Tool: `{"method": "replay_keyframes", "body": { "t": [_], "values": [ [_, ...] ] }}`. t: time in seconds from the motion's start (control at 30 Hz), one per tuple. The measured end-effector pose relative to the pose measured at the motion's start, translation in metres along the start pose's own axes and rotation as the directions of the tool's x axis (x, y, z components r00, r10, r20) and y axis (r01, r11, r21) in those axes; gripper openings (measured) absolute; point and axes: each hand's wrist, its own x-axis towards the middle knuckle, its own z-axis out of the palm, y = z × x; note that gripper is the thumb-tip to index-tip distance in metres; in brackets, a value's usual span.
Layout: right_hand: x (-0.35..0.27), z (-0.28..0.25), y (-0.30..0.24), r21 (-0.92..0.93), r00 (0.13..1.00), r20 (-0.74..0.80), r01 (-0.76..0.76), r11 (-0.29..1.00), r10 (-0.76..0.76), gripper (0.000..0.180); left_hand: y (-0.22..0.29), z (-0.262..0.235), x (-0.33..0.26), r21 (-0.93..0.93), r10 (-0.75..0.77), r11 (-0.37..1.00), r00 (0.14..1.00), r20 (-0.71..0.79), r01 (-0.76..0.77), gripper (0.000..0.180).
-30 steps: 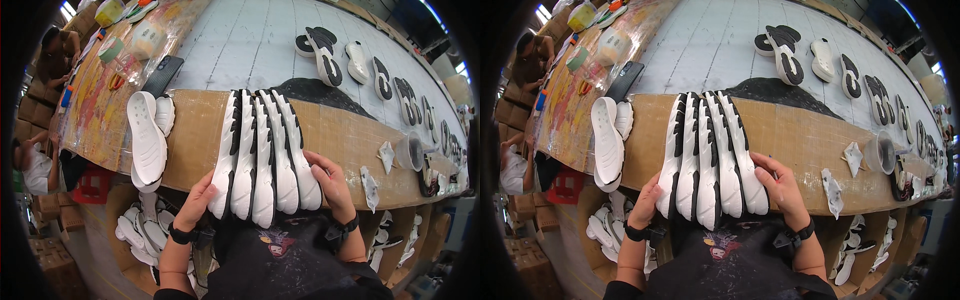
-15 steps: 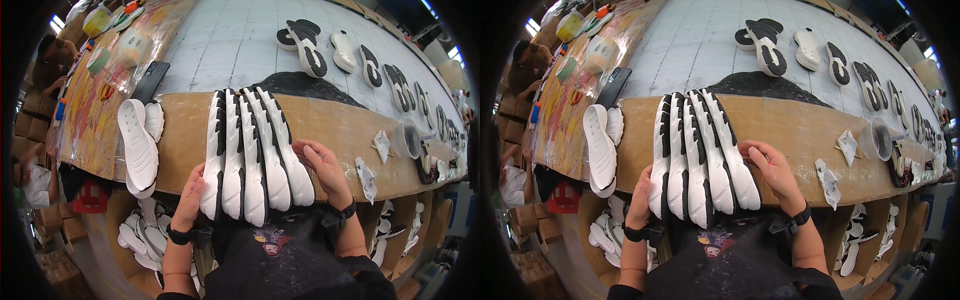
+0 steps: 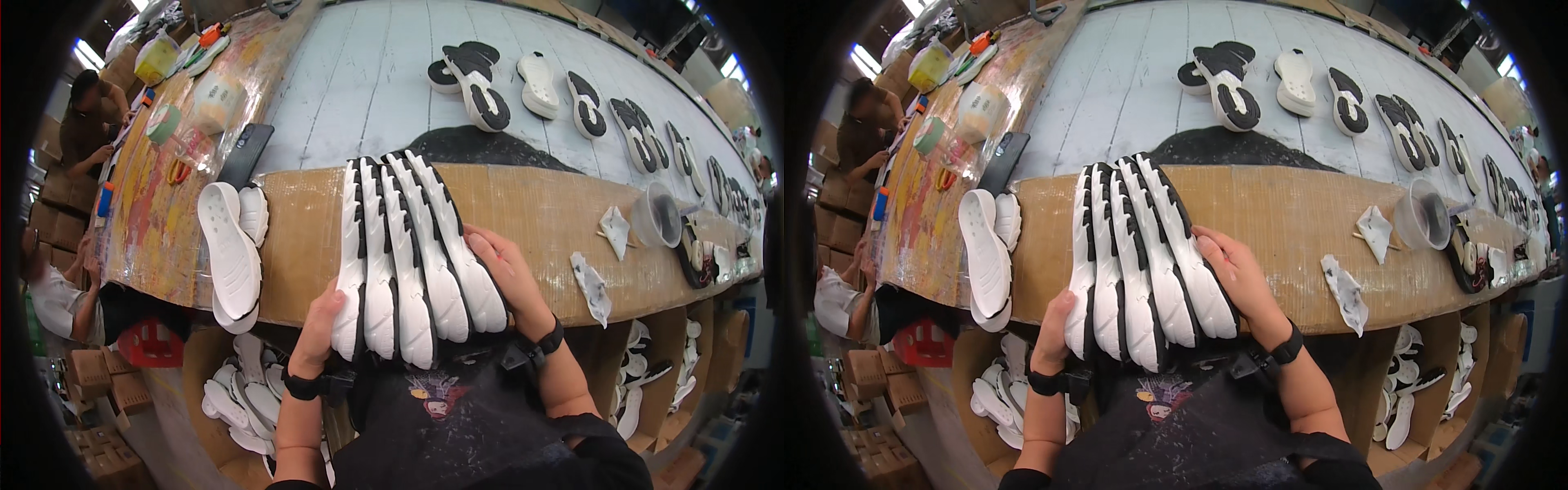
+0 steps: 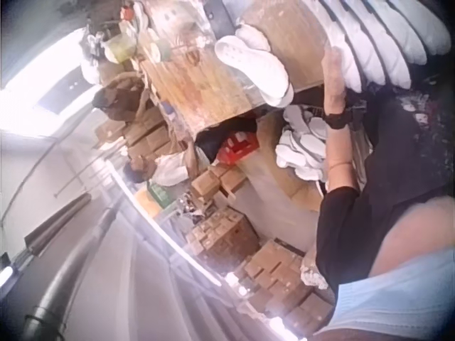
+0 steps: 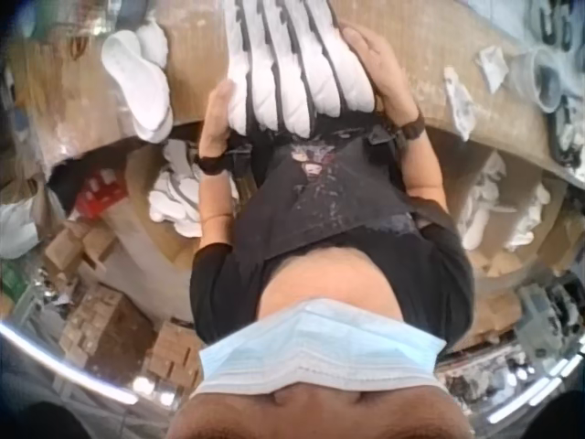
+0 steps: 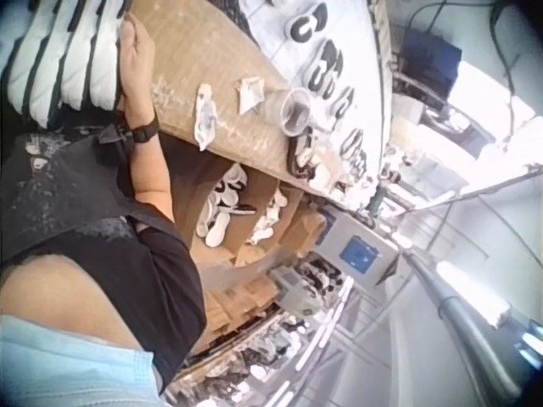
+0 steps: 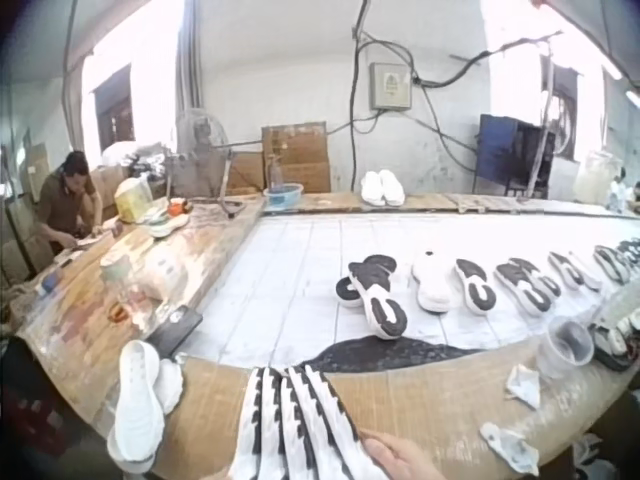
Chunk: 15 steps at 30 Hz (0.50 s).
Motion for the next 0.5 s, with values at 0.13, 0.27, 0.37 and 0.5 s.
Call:
{"method": "replay_keyframes", "body": {
  "t": [0.13, 0.27, 0.37, 0.5],
  "values": [
    [-0.004, 0.0, -0.03, 0.101, 0.996, -0.031, 0.085, 0.991, -0.083, 0.035, 0.029, 0.008, 0.005, 0.1, 0.135, 0.985, 0.988, 0.074, -0.142, 0.047],
    [0.0, 0.004, -0.066, 0.221, 0.961, -0.055, 0.277, 0.935, -0.272, 0.036, 0.07, 0.019, 0.008, 0.385, 0.331, 0.85, 0.933, 0.139, -0.359, 0.041],
    [0.005, 0.001, -0.073, 0.356, 0.93, -0.082, 0.363, 0.861, -0.358, 0.034, 0.074, 0.01, 0.012, 0.398, 0.272, 0.858, 0.944, 0.184, -0.325, 0.038],
    [0.0, 0.008, -0.054, 0.22, 0.944, -0.059, 0.33, 0.918, -0.325, 0.039, 0.045, 0.016, 0.014, 0.481, 0.442, 0.715, 0.861, 0.251, -0.507, 0.04]
  ]
}}
